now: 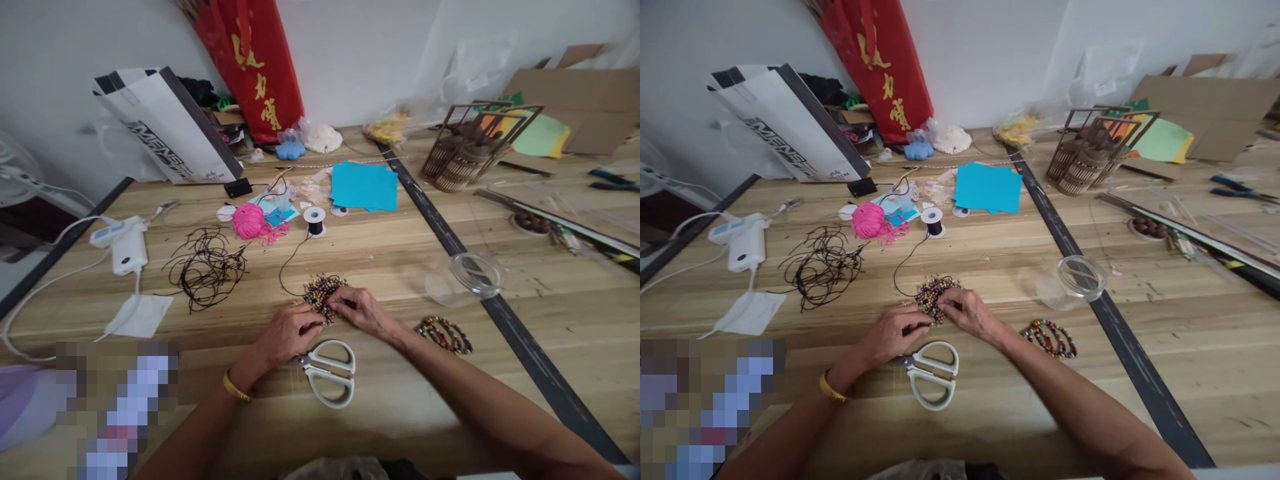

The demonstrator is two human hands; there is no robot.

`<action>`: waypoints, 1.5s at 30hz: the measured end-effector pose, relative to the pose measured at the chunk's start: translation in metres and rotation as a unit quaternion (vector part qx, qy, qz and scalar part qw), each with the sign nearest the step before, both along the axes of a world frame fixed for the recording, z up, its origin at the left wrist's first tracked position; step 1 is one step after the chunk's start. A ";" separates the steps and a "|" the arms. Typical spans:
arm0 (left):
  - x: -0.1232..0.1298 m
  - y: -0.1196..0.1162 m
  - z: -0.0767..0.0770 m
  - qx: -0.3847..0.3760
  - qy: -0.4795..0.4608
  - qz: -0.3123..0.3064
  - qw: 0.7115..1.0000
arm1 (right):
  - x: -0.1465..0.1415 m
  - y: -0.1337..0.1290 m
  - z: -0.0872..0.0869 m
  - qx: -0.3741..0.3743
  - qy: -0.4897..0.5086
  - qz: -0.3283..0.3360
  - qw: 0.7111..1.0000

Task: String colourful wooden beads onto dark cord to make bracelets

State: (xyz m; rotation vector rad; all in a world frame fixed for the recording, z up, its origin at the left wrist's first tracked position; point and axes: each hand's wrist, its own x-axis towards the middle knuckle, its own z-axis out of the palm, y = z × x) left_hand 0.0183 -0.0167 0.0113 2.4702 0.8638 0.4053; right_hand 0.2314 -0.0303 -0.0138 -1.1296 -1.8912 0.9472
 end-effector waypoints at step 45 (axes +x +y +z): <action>0.003 -0.001 -0.001 0.028 0.003 0.011 1.000 | 0.000 0.000 -0.003 0.002 -0.005 -0.003 1.000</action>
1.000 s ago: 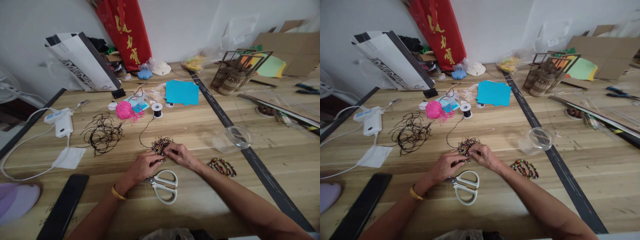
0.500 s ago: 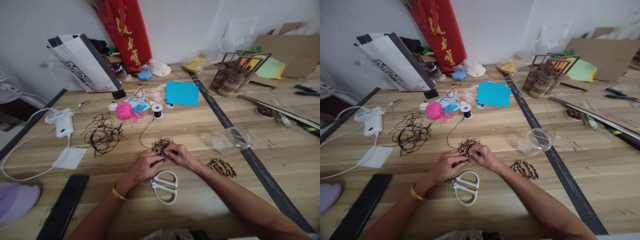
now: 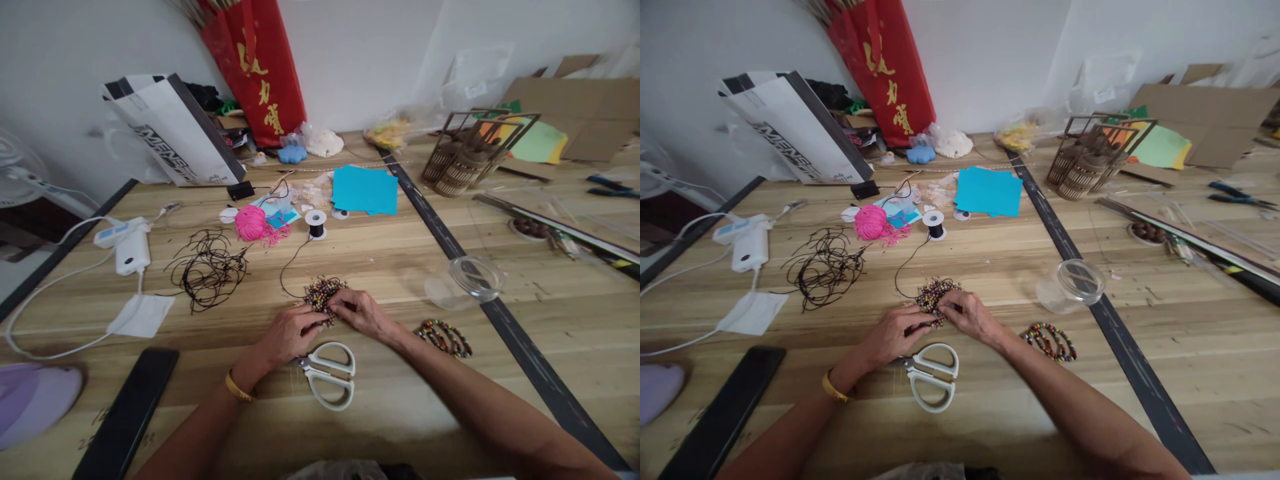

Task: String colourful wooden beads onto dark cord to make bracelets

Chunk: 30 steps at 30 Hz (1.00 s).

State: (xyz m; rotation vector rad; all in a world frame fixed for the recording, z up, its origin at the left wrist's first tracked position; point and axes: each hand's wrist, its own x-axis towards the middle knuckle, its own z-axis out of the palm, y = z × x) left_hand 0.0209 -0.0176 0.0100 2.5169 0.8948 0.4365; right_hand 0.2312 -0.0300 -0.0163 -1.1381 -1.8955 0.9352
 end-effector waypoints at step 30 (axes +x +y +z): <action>0.002 0.001 0.004 -0.160 -0.119 0.110 0.974 | -0.002 -0.005 0.010 0.026 0.017 0.020 0.999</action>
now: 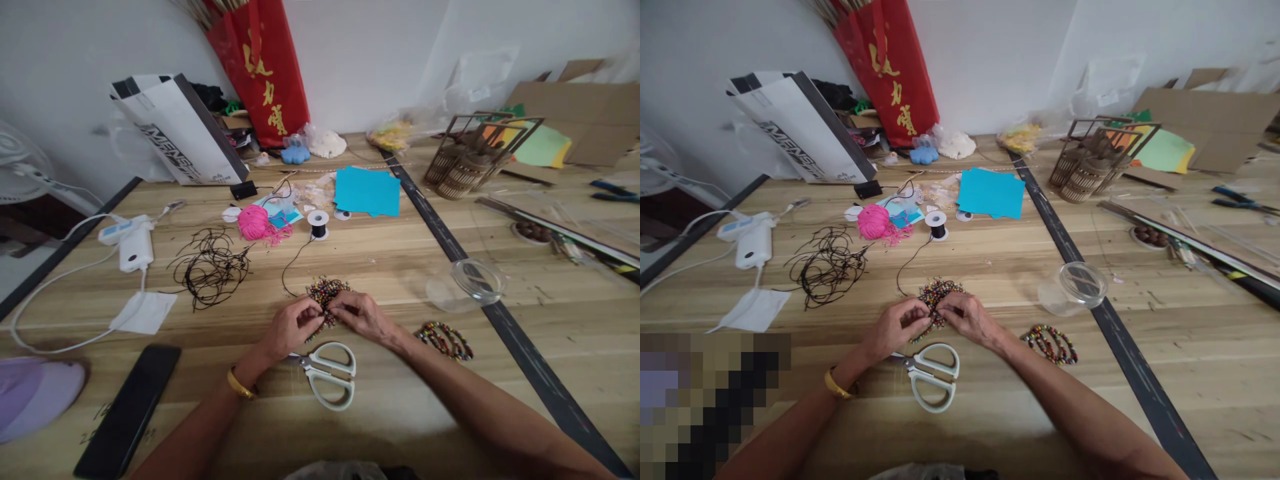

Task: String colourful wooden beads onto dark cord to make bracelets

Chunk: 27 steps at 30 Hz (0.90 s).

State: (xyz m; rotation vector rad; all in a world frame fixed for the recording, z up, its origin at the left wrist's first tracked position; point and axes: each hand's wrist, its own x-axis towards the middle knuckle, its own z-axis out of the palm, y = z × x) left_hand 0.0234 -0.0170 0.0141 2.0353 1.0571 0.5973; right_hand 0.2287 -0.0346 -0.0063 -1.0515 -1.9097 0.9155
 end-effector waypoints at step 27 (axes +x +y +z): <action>-0.004 0.008 -0.007 -0.201 -0.146 0.003 0.969 | -0.017 -0.014 0.000 -0.087 0.069 -0.012 0.994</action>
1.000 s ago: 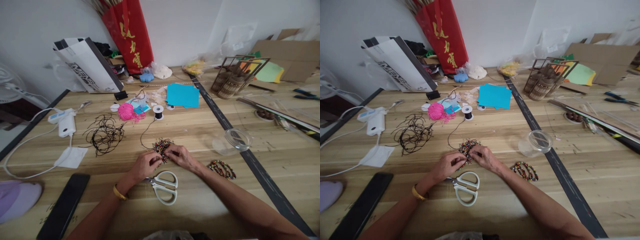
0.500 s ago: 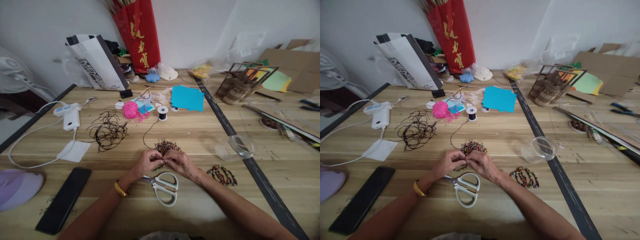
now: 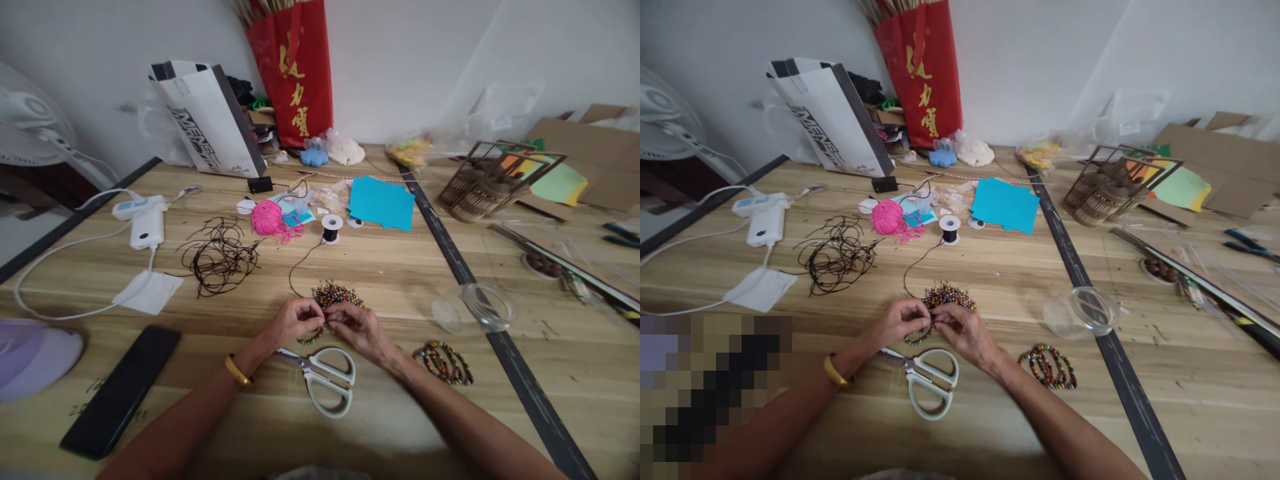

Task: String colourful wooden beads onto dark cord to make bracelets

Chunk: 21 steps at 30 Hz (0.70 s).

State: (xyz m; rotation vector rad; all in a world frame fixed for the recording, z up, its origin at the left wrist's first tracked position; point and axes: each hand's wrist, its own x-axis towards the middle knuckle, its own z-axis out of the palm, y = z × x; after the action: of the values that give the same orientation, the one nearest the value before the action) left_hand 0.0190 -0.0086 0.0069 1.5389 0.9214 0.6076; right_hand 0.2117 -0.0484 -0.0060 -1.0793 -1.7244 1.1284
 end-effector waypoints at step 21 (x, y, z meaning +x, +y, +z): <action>-0.009 0.009 0.000 -0.087 -0.054 0.054 0.993 | 0.021 0.005 0.032 -0.022 -0.320 0.129 0.938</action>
State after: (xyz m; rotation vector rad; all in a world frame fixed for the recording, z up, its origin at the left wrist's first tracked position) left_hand 0.0105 0.0006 0.0068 1.2949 0.9529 0.6634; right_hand 0.2330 -0.0430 0.0262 -1.3797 -2.4142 1.0354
